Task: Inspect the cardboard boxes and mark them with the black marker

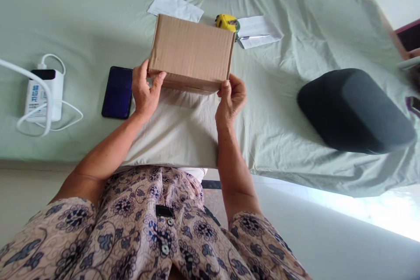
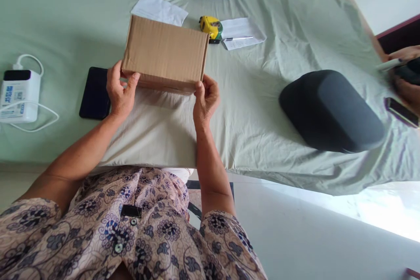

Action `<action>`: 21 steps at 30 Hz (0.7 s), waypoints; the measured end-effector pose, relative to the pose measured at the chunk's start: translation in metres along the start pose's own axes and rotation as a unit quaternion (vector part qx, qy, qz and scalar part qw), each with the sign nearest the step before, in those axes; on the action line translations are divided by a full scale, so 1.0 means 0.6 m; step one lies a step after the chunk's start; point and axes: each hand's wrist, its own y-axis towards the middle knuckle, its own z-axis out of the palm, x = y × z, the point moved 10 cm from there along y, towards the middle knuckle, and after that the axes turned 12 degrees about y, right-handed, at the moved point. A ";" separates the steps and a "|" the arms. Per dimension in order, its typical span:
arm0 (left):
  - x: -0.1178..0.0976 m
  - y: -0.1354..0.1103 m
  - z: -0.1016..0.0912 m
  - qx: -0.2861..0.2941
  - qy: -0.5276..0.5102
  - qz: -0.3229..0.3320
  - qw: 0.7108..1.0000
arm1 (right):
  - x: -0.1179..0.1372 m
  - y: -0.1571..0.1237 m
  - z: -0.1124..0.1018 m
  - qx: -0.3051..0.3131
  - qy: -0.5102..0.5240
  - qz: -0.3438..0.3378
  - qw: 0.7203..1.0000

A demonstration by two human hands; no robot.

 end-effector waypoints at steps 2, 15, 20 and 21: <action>-0.006 0.001 -0.006 -0.002 0.006 0.001 1.000 | -0.003 -0.001 0.001 0.007 -0.003 0.018 1.000; -0.009 0.006 -0.011 0.003 -0.010 -0.015 1.000 | -0.038 0.011 0.001 0.043 0.022 0.000 0.999; 0.017 0.003 0.008 0.021 -0.004 -0.038 0.999 | -0.055 0.017 0.013 0.111 0.004 0.009 0.994; 0.023 0.002 0.014 0.025 0.003 -0.041 0.999 | -0.061 0.017 0.014 0.118 -0.011 0.025 0.993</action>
